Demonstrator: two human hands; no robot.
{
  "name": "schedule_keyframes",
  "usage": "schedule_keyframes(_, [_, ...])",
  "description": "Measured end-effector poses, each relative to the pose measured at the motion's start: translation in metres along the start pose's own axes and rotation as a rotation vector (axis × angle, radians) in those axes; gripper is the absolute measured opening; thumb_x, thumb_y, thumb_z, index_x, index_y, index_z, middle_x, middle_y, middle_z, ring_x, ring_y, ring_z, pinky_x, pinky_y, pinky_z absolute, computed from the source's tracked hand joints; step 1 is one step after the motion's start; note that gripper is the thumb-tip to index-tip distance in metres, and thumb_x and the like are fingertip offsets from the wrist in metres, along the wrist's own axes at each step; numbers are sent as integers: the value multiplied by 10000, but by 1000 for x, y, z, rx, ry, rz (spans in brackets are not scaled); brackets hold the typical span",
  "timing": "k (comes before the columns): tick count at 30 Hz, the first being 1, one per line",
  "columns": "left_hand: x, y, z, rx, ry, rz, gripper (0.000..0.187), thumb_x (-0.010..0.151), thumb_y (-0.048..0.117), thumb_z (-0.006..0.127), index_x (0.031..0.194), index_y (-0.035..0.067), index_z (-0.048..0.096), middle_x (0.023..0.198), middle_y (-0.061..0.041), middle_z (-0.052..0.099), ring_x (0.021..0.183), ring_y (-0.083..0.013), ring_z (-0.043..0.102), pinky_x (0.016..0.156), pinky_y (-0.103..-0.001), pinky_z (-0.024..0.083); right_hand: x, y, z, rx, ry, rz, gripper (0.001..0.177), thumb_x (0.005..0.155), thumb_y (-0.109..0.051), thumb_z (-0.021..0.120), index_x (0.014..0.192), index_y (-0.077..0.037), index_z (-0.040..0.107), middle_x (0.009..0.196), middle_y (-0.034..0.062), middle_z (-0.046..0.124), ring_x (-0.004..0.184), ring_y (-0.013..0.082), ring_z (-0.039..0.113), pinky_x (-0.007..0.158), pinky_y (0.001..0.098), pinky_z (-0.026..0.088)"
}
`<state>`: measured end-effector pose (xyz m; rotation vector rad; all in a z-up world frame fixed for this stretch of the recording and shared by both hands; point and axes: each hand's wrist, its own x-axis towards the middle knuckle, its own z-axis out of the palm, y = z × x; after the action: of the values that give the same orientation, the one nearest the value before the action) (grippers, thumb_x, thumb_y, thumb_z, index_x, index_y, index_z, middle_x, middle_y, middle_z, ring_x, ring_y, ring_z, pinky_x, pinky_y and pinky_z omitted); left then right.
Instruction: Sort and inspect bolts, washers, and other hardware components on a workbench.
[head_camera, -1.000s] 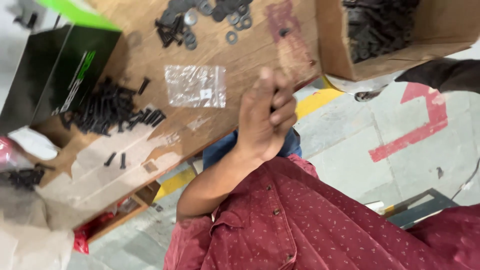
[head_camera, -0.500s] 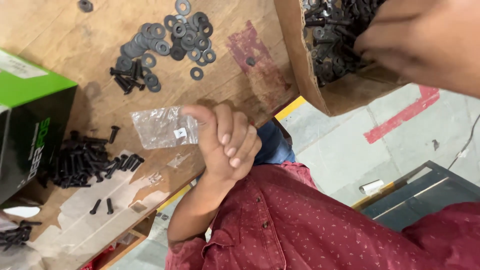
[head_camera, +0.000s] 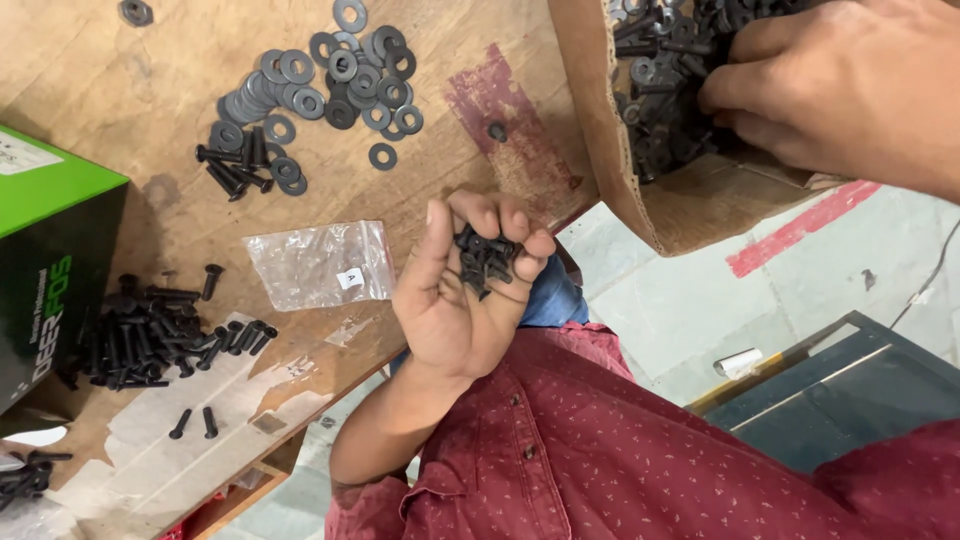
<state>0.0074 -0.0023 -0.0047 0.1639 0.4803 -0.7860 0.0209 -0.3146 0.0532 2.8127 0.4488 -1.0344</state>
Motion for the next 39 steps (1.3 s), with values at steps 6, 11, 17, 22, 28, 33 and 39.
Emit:
schedule_keyframes(6, [0, -4, 0, -16, -44, 5, 409, 1204, 350, 399, 1087, 4, 583, 1091, -146, 585, 1043, -261, 633, 914, -326, 524, 5, -3, -10, 4, -71, -28, 338, 827, -371, 721, 1154, -295, 759, 1042, -74, 742, 834, 207, 754, 752, 367, 615])
schedule_keyframes(11, [0, -6, 0, -9, -37, 12, 412, 1205, 340, 399, 1070, -3, 584, 1093, -148, 584, 1051, -259, 635, 915, -324, 531, 16, -18, -36, -109, -285, 19, 341, 855, -415, 701, 1191, -369, 736, 1100, -105, 725, 856, 194, 758, 763, 328, 620])
schedule_keyframes(17, [1, -6, 0, 0, -41, 6, 412, 1206, 334, 401, 1078, -6, 593, 1090, -146, 593, 1056, -258, 645, 916, -316, 541, 7, 9, 2, -54, 143, -196, 289, 772, -341, 715, 1049, -274, 768, 1113, -52, 719, 1066, 161, 722, 891, 321, 595])
schedule_keyframes(22, [3, -6, 1, 13, -34, -20, 403, 1201, 333, 409, 1084, -2, 601, 1093, -139, 599, 1070, -257, 654, 918, -309, 550, 11, -6, -18, -191, -141, -59, 262, 808, -422, 708, 1064, -389, 757, 1095, -123, 697, 1067, 102, 687, 885, 295, 583])
schedule_keyframes(28, [5, -8, 0, 31, -20, -17, 396, 1200, 330, 414, 1084, 1, 602, 1096, -139, 605, 1064, -253, 656, 919, -314, 561, 9, 5, 5, -66, -65, -142, 315, 786, -380, 718, 1092, -317, 766, 1153, -87, 703, 1091, 135, 693, 749, 321, 599])
schedule_keyframes(33, [4, -10, -2, 48, -25, -13, 393, 1209, 319, 418, 1091, -5, 604, 1103, -146, 610, 1080, -256, 658, 926, -311, 569, 8, 16, 3, 12, 74, -226, 317, 744, -360, 728, 1020, -212, 777, 1037, -24, 719, 989, 160, 717, 766, 345, 605])
schedule_keyframes(39, [7, -14, 13, 107, -26, -20, 382, 1204, 328, 420, 1217, -13, 590, 1227, -165, 618, 1223, -294, 640, 1051, -363, 541, 4, 10, -38, 542, 384, -529, 219, 763, -100, 768, 974, -46, 748, 915, 86, 726, 774, 210, 690, 669, 362, 548])
